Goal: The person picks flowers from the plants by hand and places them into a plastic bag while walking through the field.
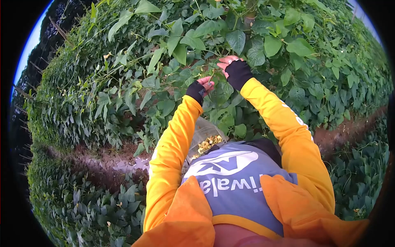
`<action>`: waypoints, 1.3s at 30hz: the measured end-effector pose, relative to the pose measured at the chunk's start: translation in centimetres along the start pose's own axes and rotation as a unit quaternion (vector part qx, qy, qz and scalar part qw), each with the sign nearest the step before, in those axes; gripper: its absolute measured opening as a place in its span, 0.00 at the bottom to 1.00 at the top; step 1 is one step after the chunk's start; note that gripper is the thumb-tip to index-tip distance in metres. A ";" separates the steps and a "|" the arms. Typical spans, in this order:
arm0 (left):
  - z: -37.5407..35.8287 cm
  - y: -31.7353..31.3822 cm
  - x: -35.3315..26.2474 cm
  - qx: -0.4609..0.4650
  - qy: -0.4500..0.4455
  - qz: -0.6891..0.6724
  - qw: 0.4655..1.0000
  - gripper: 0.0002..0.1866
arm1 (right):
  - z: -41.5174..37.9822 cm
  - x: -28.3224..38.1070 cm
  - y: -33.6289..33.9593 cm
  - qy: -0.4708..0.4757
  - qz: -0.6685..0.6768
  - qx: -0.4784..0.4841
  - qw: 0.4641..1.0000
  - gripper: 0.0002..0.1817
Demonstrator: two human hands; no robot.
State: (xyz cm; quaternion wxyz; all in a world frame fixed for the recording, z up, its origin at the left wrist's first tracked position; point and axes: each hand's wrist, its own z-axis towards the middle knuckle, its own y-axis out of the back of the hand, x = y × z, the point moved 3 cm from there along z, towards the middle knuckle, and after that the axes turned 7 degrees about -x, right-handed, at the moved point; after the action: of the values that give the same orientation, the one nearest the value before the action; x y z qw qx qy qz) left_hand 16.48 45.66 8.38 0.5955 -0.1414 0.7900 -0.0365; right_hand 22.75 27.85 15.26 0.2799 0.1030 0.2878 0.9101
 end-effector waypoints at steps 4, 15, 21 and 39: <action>0.1 0.6 0.0 0.016 -0.006 -0.043 0.999 0.18 | 1.0 -0.6 -0.8 -0.053 -0.029 0.133 0.989 0.11; -1.2 1.1 -0.4 -0.031 0.000 -0.018 0.999 0.19 | 0.1 0.4 0.0 -0.049 0.011 0.008 0.999 0.07; -0.7 1.9 0.5 -0.027 -0.018 -0.030 0.999 0.19 | -2.2 -3.3 -0.5 -0.069 -0.043 0.001 0.997 0.12; -0.5 -0.5 0.8 -0.010 -0.022 -0.061 0.998 0.19 | 2.0 -7.5 -4.2 -0.006 0.175 0.232 0.957 0.08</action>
State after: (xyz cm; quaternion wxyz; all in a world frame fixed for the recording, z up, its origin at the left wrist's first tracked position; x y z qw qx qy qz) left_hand 15.94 44.92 7.89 0.6082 -0.1963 0.7667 -0.0615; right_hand 31.48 27.39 14.29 0.0864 0.2191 0.4670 0.8523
